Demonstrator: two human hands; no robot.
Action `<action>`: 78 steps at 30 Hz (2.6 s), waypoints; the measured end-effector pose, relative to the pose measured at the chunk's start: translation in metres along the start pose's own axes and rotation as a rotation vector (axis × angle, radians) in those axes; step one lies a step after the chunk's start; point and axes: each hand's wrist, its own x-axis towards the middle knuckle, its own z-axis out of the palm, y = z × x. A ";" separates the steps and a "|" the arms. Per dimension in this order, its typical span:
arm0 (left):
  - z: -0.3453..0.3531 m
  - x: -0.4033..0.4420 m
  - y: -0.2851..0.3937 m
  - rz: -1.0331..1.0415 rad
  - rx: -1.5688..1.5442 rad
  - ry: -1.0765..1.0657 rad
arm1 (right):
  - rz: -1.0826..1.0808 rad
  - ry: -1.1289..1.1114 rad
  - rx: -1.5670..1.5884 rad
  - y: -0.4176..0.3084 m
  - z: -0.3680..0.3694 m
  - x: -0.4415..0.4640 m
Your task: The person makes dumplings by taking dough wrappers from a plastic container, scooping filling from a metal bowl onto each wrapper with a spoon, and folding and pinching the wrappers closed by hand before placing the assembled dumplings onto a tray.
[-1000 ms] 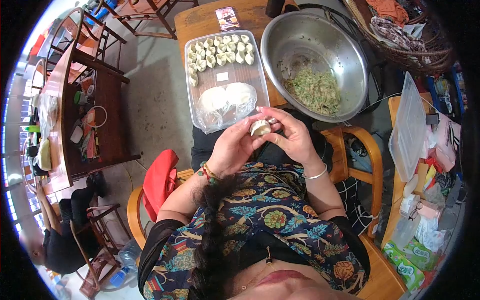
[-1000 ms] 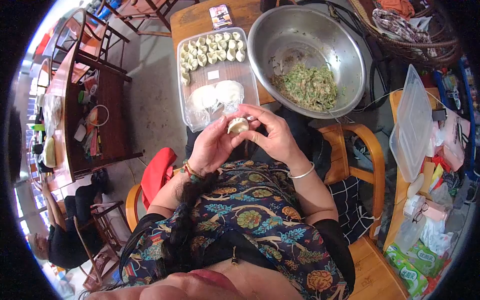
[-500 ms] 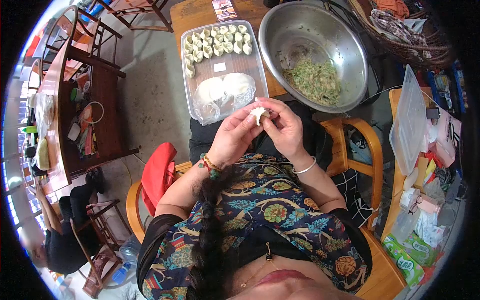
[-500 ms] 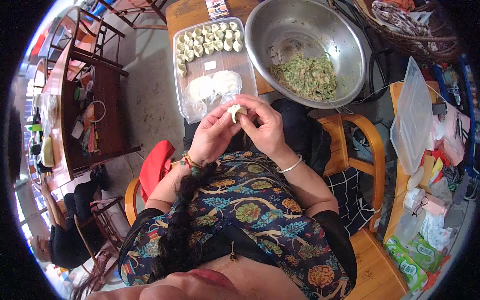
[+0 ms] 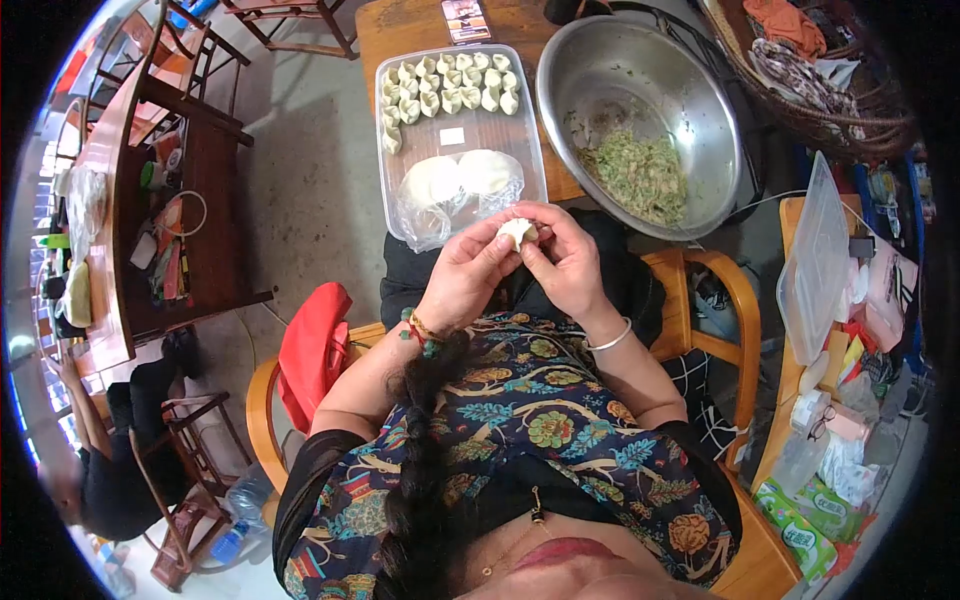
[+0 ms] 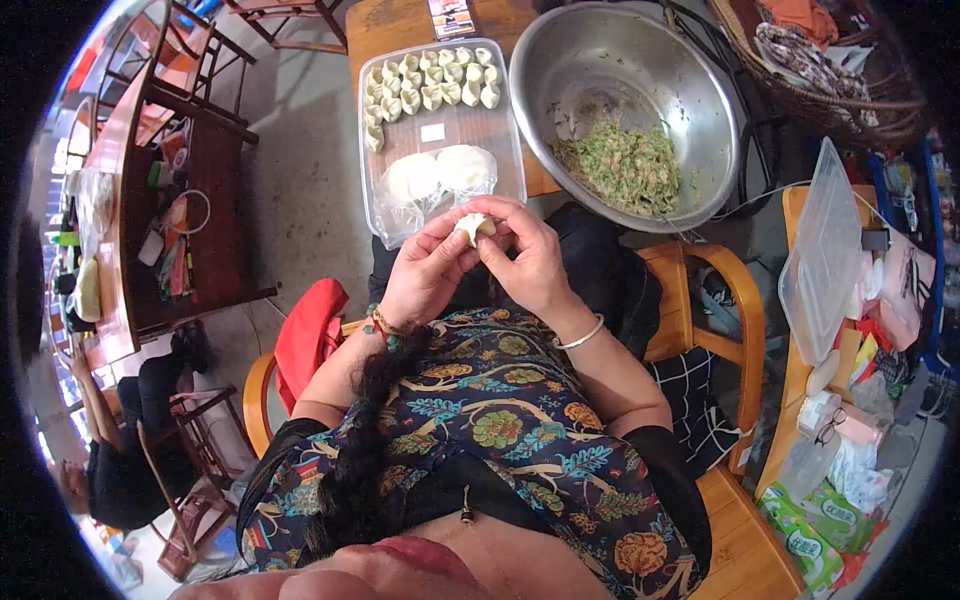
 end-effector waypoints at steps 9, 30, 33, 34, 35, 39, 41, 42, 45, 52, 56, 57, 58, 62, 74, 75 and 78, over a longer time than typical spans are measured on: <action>-0.025 -0.013 0.019 0.097 0.069 0.209 | -0.248 -0.208 -0.578 -0.041 0.013 0.053; -0.085 -0.020 0.043 0.466 0.262 0.390 | 0.472 -0.336 -0.225 0.066 0.086 0.155; -0.092 -0.025 0.049 0.434 0.355 0.400 | 0.261 -0.347 -0.549 0.093 0.092 0.182; -0.093 -0.026 0.050 0.435 0.352 0.405 | 0.262 -0.353 -0.551 0.101 0.094 0.188; -0.095 -0.028 0.050 0.432 0.334 0.405 | 0.243 -0.370 -0.634 0.109 0.097 0.194; -0.100 -0.035 0.050 0.437 0.298 0.414 | 0.213 -0.427 -0.789 0.128 0.106 0.215; -0.099 -0.038 0.052 0.413 0.307 0.432 | 0.250 -0.460 -0.849 0.130 0.109 0.220; -0.099 -0.039 0.053 0.386 0.318 0.444 | 0.250 -0.466 -0.848 0.128 0.110 0.222; -0.102 -0.040 0.052 0.375 0.291 0.462 | 0.234 -0.467 -0.864 0.130 0.113 0.225; -0.106 -0.040 0.050 0.356 0.299 0.462 | 0.192 -0.476 -0.851 0.143 0.118 0.228; -0.106 -0.042 0.049 0.347 0.290 0.455 | 0.236 -0.462 -0.838 0.139 0.123 0.228; -0.105 -0.043 0.049 0.349 0.285 0.446 | 0.247 -0.452 -0.829 0.138 0.122 0.227; -0.104 -0.043 0.049 0.350 0.287 0.444 | 0.245 -0.449 -0.829 0.136 0.121 0.226; -0.100 -0.046 0.052 0.332 0.295 0.451 | 0.192 -0.376 -0.766 0.120 0.110 0.220; -0.071 -0.037 0.051 0.448 1.716 0.415 | 0.005 -0.688 -0.546 0.025 0.038 0.113; -0.074 -0.035 0.047 0.429 1.778 0.428 | -0.032 -0.709 -0.565 0.028 0.037 0.106; -0.083 -0.031 0.042 0.428 1.865 0.428 | -0.072 -0.728 -0.609 0.042 0.035 0.090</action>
